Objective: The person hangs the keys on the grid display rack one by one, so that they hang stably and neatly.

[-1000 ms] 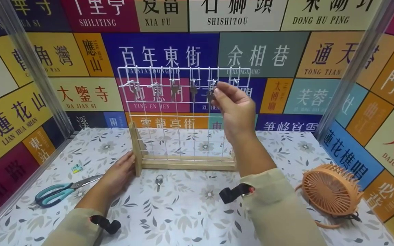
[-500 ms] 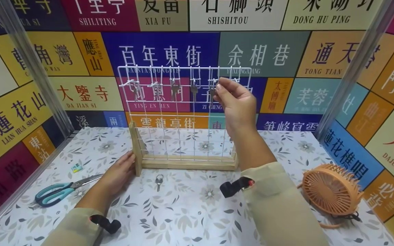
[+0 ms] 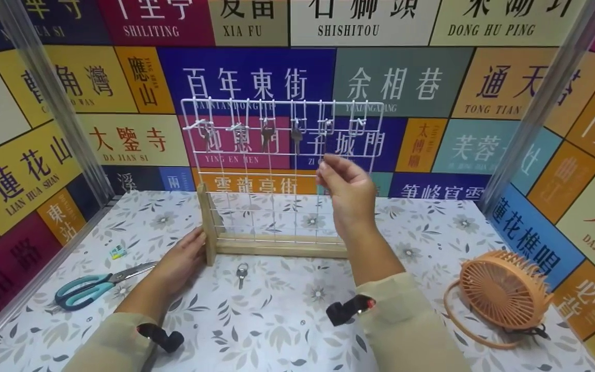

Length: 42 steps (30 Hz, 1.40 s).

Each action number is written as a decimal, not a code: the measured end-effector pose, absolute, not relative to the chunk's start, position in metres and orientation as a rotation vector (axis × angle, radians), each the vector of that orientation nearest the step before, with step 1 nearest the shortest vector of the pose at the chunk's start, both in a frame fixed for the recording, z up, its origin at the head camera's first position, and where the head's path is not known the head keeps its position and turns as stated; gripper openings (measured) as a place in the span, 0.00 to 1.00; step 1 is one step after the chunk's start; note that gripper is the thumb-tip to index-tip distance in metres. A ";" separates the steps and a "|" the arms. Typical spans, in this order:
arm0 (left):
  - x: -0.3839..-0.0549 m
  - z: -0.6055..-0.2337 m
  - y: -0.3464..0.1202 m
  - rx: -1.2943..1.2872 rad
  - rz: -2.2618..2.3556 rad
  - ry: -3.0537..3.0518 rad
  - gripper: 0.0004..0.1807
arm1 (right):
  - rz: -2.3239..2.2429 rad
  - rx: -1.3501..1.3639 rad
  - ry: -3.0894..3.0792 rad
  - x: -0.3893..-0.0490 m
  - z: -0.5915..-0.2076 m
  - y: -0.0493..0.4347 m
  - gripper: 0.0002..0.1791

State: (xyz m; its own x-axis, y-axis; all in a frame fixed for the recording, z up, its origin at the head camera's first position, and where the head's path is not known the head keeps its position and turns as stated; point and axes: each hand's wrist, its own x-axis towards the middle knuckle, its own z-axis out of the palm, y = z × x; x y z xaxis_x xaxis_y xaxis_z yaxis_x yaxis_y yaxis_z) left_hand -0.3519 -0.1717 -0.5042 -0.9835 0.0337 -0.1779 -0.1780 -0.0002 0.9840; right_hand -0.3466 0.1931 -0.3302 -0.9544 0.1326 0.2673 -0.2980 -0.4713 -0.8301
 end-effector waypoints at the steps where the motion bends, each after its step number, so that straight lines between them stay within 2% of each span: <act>1: -0.352 -0.504 -0.172 -0.154 2.119 2.107 0.30 | 2.491 0.237 -1.454 -0.347 -0.335 0.191 0.14; 5: -0.353 -0.505 -0.171 -0.156 2.136 2.096 0.31 | 2.484 0.260 -1.490 -0.346 -0.356 0.183 0.08; 11: -0.355 -0.508 -0.171 -0.174 2.138 2.086 0.32 | 2.480 0.268 -1.621 -0.340 -0.390 0.170 0.11; 16: -0.354 -0.507 -0.170 -0.196 2.126 2.087 0.31 | 2.506 0.245 -1.723 -0.335 -0.413 0.161 0.08; 24: -0.352 -0.505 -0.169 -0.208 2.105 2.101 0.31 | 2.494 0.238 -1.952 -0.335 -0.435 0.140 0.09; 31: -0.352 -0.505 -0.171 -0.185 2.155 2.065 0.31 | 2.367 0.276 -2.305 -0.344 -0.454 0.111 0.16; 42: -0.351 -0.505 -0.168 -0.133 2.142 2.123 0.30 | 2.126 0.343 -2.533 -0.358 -0.471 0.073 0.16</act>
State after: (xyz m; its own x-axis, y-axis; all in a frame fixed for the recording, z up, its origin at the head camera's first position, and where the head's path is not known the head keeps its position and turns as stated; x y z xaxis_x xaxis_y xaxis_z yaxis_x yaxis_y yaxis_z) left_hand -0.3510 -0.1684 -0.5048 -0.9886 0.0254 -0.1486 -0.1489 -0.0072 0.9888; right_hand -0.3582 0.0734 -0.4707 -0.9621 -0.2725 -0.0077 -0.0397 0.1678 -0.9850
